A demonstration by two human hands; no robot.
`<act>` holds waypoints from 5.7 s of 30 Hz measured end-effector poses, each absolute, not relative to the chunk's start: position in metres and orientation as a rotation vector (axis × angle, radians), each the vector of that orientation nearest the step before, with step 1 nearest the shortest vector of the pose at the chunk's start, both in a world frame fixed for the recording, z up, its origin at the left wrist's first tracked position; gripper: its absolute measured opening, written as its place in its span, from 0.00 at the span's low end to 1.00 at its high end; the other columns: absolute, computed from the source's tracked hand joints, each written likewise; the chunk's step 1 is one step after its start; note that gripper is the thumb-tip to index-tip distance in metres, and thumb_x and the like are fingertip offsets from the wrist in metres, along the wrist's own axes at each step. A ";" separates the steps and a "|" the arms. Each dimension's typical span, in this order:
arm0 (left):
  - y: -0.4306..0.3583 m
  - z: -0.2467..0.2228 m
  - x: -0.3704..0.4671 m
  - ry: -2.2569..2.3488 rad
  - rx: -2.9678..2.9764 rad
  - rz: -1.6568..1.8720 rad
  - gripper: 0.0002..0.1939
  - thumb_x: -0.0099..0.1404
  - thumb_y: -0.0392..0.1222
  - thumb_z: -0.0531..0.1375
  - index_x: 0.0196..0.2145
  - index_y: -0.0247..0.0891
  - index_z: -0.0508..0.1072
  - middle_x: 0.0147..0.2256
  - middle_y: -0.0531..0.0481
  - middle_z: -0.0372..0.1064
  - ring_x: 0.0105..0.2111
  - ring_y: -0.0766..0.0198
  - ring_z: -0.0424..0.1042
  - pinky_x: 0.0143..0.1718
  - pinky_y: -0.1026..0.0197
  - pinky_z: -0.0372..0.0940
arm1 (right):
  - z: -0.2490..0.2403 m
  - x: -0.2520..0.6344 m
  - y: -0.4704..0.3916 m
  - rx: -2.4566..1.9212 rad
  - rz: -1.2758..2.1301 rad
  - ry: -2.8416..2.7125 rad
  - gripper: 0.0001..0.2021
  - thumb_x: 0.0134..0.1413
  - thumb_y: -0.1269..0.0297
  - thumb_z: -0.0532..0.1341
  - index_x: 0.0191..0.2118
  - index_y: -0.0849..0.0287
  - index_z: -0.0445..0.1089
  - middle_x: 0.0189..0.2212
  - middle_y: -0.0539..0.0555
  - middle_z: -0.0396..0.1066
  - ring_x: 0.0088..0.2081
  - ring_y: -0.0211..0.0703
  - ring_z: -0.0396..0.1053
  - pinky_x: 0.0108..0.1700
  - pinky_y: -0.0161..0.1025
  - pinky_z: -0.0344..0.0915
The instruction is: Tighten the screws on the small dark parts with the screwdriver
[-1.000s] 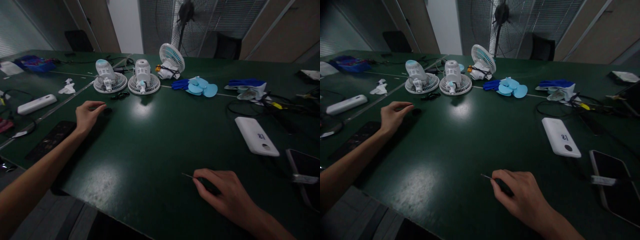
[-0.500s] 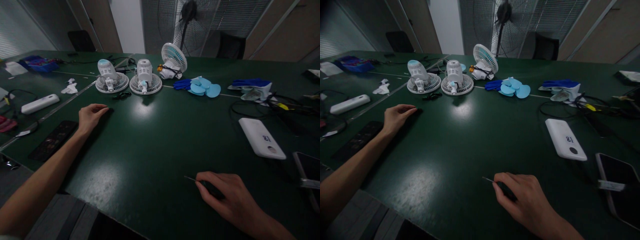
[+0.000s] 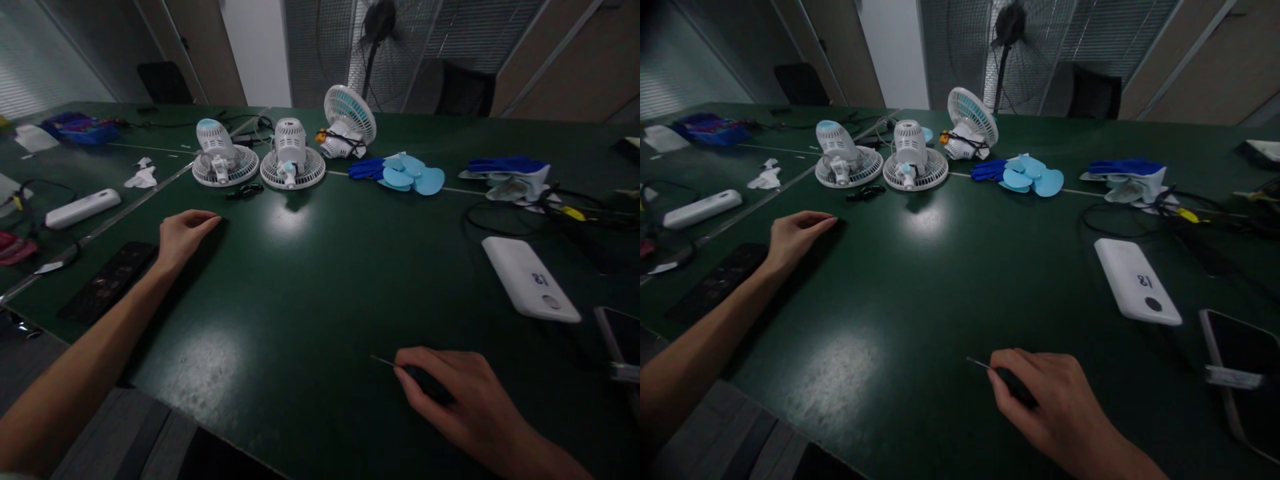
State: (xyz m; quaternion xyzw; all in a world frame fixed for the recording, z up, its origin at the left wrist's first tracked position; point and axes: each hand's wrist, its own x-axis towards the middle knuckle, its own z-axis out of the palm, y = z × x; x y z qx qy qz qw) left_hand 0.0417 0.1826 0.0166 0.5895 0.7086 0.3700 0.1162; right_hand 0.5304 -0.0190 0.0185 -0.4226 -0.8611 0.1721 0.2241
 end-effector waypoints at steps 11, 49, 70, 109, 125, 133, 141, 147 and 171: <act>0.178 0.018 0.050 2.136 1.901 1.004 0.17 0.63 0.54 0.64 0.43 0.42 0.81 0.41 0.49 0.79 0.41 0.57 0.78 0.47 0.59 0.70 | 0.021 0.529 -0.019 -1.167 0.505 -2.350 0.06 0.69 0.64 0.57 0.47 0.52 0.70 0.28 0.45 0.77 0.24 0.35 0.75 0.26 0.32 0.67; 0.193 0.011 0.033 2.118 1.886 0.932 0.21 0.63 0.56 0.62 0.47 0.42 0.81 0.41 0.48 0.78 0.40 0.56 0.76 0.43 0.60 0.69 | 0.014 0.535 -0.021 -1.178 0.524 -2.395 0.07 0.71 0.63 0.56 0.50 0.51 0.67 0.30 0.45 0.76 0.27 0.36 0.75 0.28 0.33 0.68; 0.183 0.011 0.039 2.015 2.407 0.860 0.15 0.69 0.51 0.59 0.46 0.41 0.80 0.48 0.45 0.76 0.46 0.52 0.75 0.51 0.53 0.67 | 0.017 0.533 -0.020 -1.133 0.496 -2.379 0.07 0.71 0.63 0.56 0.50 0.52 0.68 0.30 0.45 0.76 0.25 0.34 0.75 0.27 0.32 0.68; 0.197 0.009 0.056 2.203 2.194 0.974 0.21 0.66 0.54 0.61 0.50 0.36 0.73 0.42 0.42 0.72 0.41 0.54 0.72 0.46 0.55 0.65 | 0.016 0.531 -0.020 -1.188 0.489 -2.400 0.08 0.70 0.63 0.56 0.49 0.52 0.70 0.30 0.46 0.77 0.26 0.36 0.75 0.27 0.33 0.67; 0.198 0.006 0.054 2.148 2.305 0.935 0.19 0.69 0.54 0.58 0.44 0.38 0.80 0.43 0.41 0.72 0.41 0.53 0.72 0.47 0.53 0.65 | 0.016 0.532 -0.021 -1.198 0.486 -2.397 0.08 0.70 0.63 0.56 0.48 0.52 0.71 0.29 0.46 0.77 0.25 0.36 0.75 0.28 0.33 0.68; 0.200 0.003 0.050 2.137 2.285 0.959 0.19 0.69 0.54 0.58 0.44 0.38 0.81 0.42 0.43 0.74 0.36 0.56 0.73 0.42 0.55 0.67 | 0.018 0.531 -0.020 -1.164 0.470 -2.391 0.07 0.69 0.64 0.57 0.46 0.52 0.71 0.28 0.45 0.76 0.25 0.35 0.75 0.27 0.32 0.68; 0.199 0.006 0.052 2.127 2.250 0.995 0.19 0.68 0.54 0.59 0.45 0.38 0.79 0.42 0.42 0.74 0.37 0.55 0.73 0.43 0.56 0.67 | 0.019 0.529 -0.020 -1.170 0.452 -2.387 0.07 0.69 0.64 0.57 0.47 0.53 0.71 0.29 0.45 0.77 0.25 0.35 0.75 0.27 0.32 0.67; 0.203 0.008 0.041 2.134 2.160 1.028 0.21 0.67 0.45 0.54 0.54 0.37 0.75 0.47 0.41 0.74 0.43 0.54 0.73 0.49 0.55 0.66 | 0.015 0.531 -0.020 -1.167 0.467 -2.392 0.07 0.69 0.64 0.57 0.49 0.52 0.69 0.29 0.44 0.76 0.25 0.34 0.75 0.28 0.33 0.67; 0.073 0.026 0.239 0.618 2.251 0.479 0.14 0.71 0.39 0.61 0.53 0.38 0.77 0.45 0.43 0.72 0.46 0.59 0.71 0.51 0.56 0.66 | 0.014 0.531 -0.021 -1.140 0.541 -2.350 0.06 0.68 0.67 0.58 0.48 0.52 0.68 0.31 0.44 0.75 0.26 0.33 0.74 0.29 0.34 0.63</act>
